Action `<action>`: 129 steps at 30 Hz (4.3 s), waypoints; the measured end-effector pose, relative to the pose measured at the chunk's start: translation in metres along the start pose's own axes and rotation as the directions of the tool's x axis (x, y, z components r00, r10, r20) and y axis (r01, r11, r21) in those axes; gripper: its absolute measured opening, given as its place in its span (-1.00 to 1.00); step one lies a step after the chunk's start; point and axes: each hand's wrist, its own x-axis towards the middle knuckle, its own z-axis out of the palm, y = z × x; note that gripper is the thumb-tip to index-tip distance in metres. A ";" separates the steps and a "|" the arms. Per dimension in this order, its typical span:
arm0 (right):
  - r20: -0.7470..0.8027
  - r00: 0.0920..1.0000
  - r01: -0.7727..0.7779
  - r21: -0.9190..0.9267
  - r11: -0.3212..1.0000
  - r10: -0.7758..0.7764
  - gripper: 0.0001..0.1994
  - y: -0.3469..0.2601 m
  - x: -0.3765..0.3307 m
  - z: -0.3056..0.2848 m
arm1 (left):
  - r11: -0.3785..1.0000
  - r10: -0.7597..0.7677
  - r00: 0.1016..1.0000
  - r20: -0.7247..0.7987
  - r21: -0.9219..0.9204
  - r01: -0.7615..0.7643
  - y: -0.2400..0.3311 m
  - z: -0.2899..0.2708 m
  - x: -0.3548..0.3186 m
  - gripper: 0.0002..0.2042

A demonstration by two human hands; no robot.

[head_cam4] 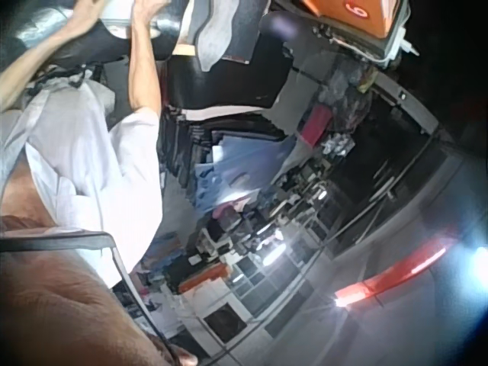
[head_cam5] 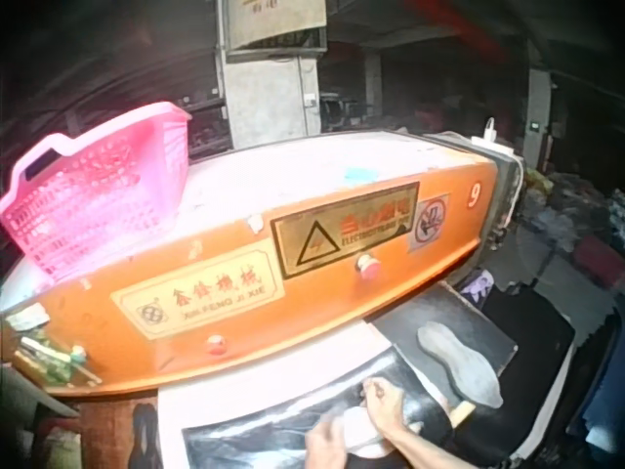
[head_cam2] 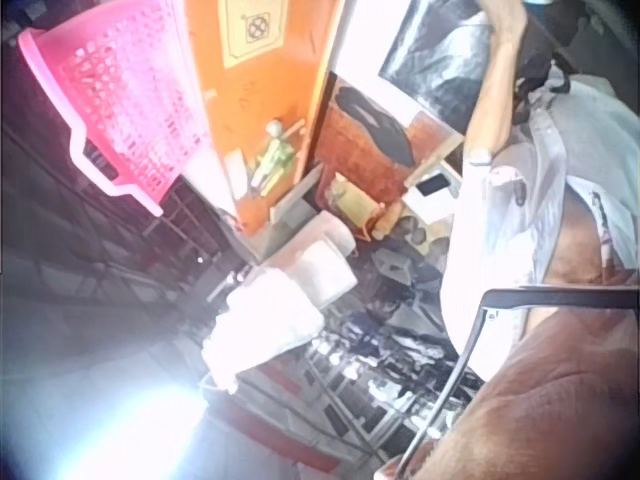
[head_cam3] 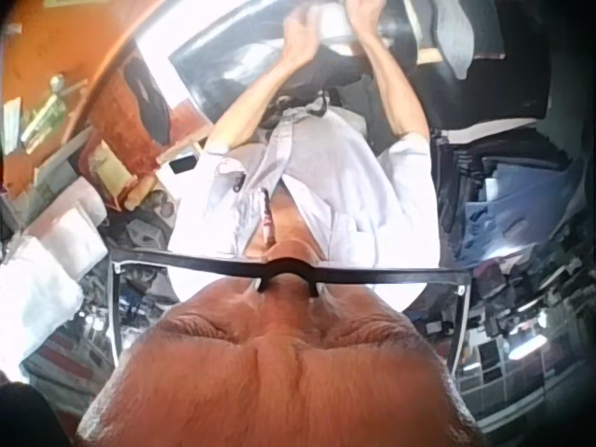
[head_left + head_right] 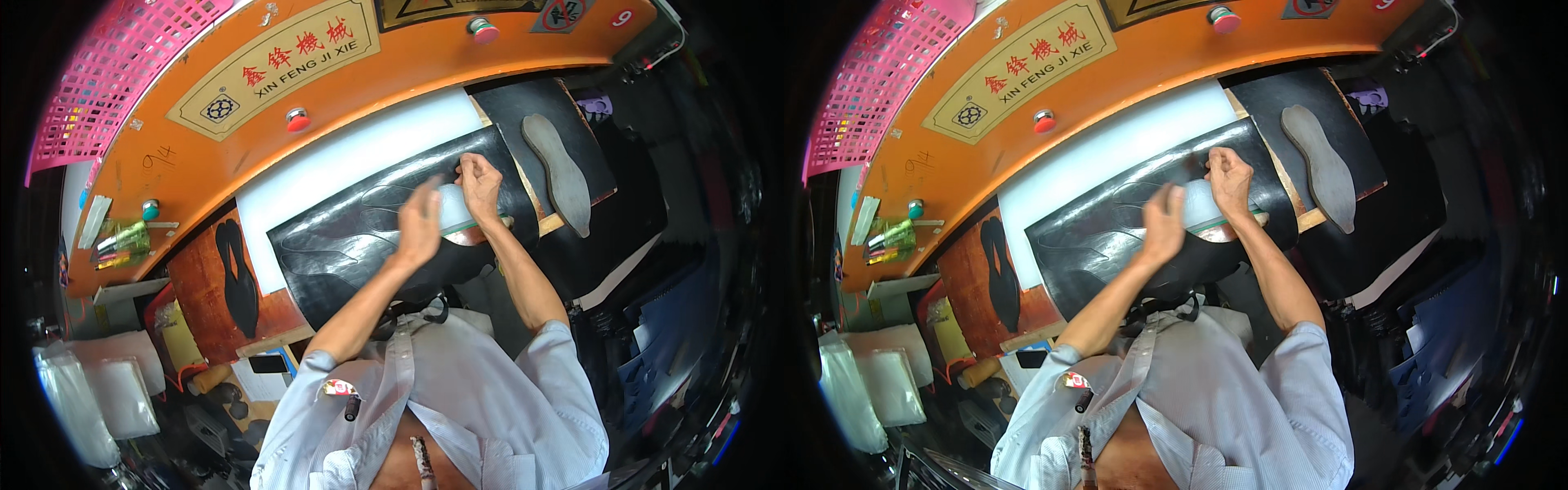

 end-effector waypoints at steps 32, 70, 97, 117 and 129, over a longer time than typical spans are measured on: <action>0.888 0.187 -0.020 -0.425 0.905 0.421 -0.51 -0.019 -0.058 -0.006 | 0.702 0.202 0.915 0.348 0.600 -0.383 -0.072 -0.119 -0.103 -0.12; 0.752 0.446 -0.170 -0.462 0.871 0.486 -0.63 -0.001 -0.098 0.009 | 0.946 0.105 0.620 -0.778 0.271 0.179 0.057 -0.432 -0.184 -0.78; 0.713 0.494 -0.187 -0.472 0.862 0.497 -0.67 -0.004 -0.104 0.008 | 0.492 0.198 0.938 -0.286 0.856 0.157 -0.124 -0.445 -0.220 -0.43; 0.733 0.503 -0.245 -0.388 0.888 0.459 -0.74 0.004 -0.110 0.003 | 0.520 0.092 0.750 -0.655 0.674 0.525 -0.147 -0.379 -0.080 -0.14; 0.730 0.558 -0.183 -0.355 0.917 0.394 -0.76 0.006 -0.112 0.001 | 0.433 -0.142 0.720 -0.679 0.612 0.662 -0.126 -0.359 -0.168 0.18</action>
